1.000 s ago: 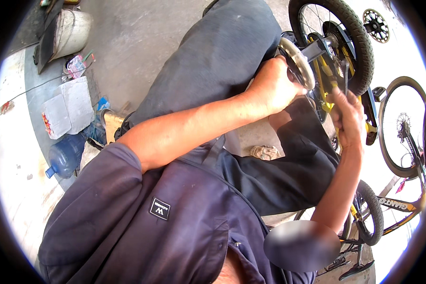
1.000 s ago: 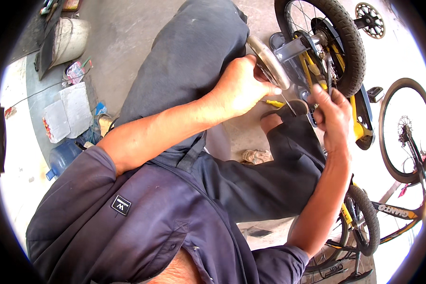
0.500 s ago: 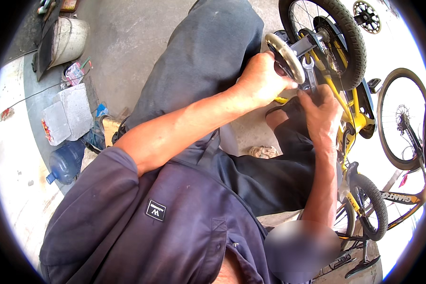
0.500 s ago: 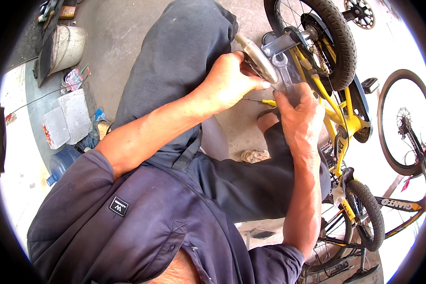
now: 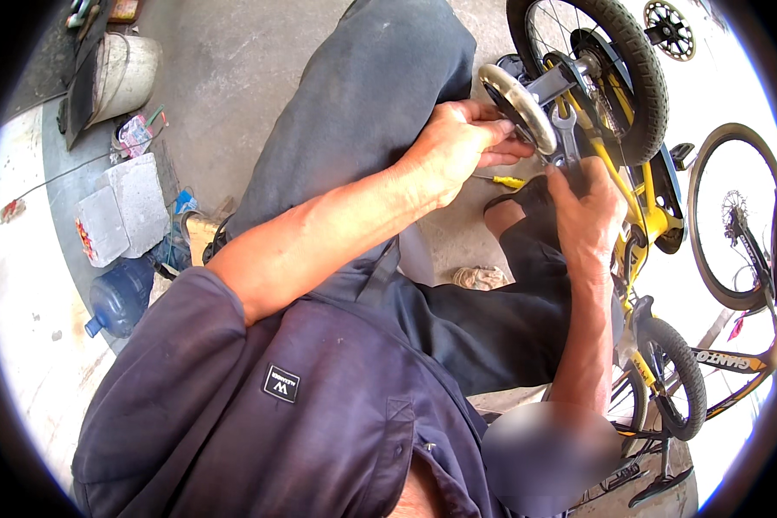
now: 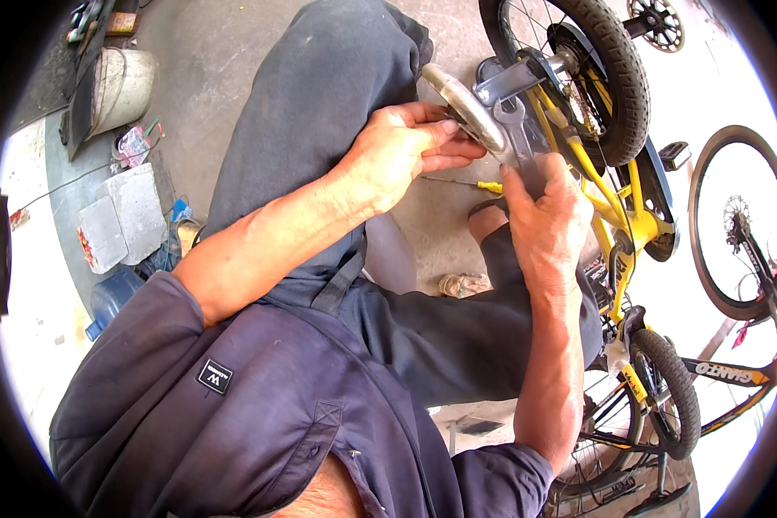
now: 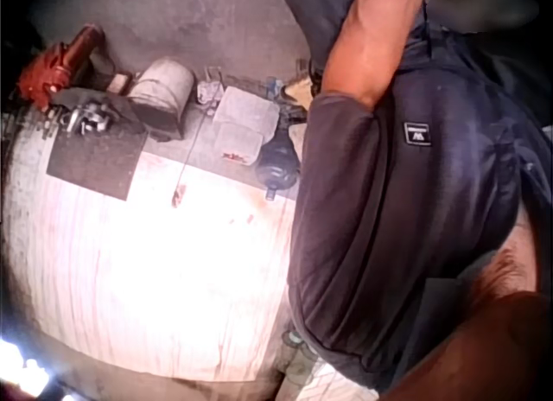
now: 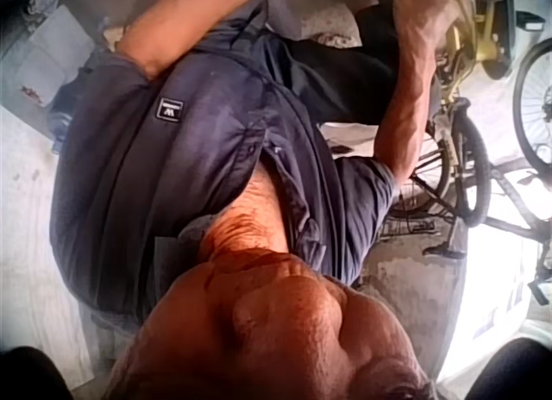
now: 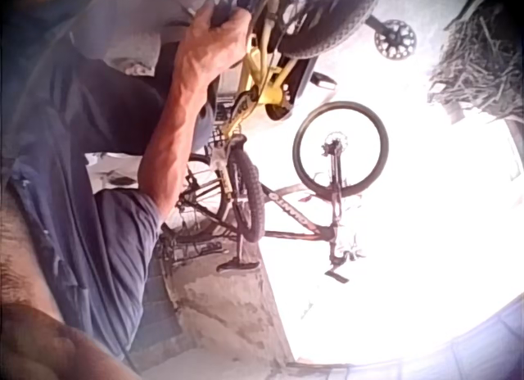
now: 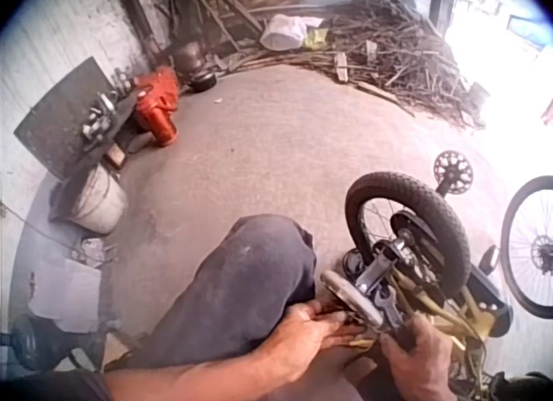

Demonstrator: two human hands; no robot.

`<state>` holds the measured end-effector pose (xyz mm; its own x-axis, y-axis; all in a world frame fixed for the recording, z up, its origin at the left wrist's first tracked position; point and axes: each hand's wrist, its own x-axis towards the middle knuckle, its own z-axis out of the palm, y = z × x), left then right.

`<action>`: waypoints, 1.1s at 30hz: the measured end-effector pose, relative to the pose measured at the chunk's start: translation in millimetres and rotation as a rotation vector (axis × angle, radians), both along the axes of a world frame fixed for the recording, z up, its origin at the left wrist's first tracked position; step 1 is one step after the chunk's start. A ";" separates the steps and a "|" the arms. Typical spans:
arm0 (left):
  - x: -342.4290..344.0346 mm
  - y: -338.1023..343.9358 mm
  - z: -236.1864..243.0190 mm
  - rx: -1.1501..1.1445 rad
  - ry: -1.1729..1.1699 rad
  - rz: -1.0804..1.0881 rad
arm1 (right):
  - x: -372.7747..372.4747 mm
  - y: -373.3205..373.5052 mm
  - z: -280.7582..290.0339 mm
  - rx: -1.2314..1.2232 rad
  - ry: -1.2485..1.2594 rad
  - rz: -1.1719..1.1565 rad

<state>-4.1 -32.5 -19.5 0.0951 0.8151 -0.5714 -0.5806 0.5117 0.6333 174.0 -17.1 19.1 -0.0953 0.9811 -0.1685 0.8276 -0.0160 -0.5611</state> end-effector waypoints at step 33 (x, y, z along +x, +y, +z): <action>-7.8 5.8 18.9 -0.006 0.242 -0.079 | 7.8 6.9 4.3 0.022 0.249 -0.182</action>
<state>-12.0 -26.7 -0.5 0.0176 0.8069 -0.5904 -0.3703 0.5538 0.7458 181.7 -10.2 23.4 0.0464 0.9890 -0.1406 0.6493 -0.1368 -0.7481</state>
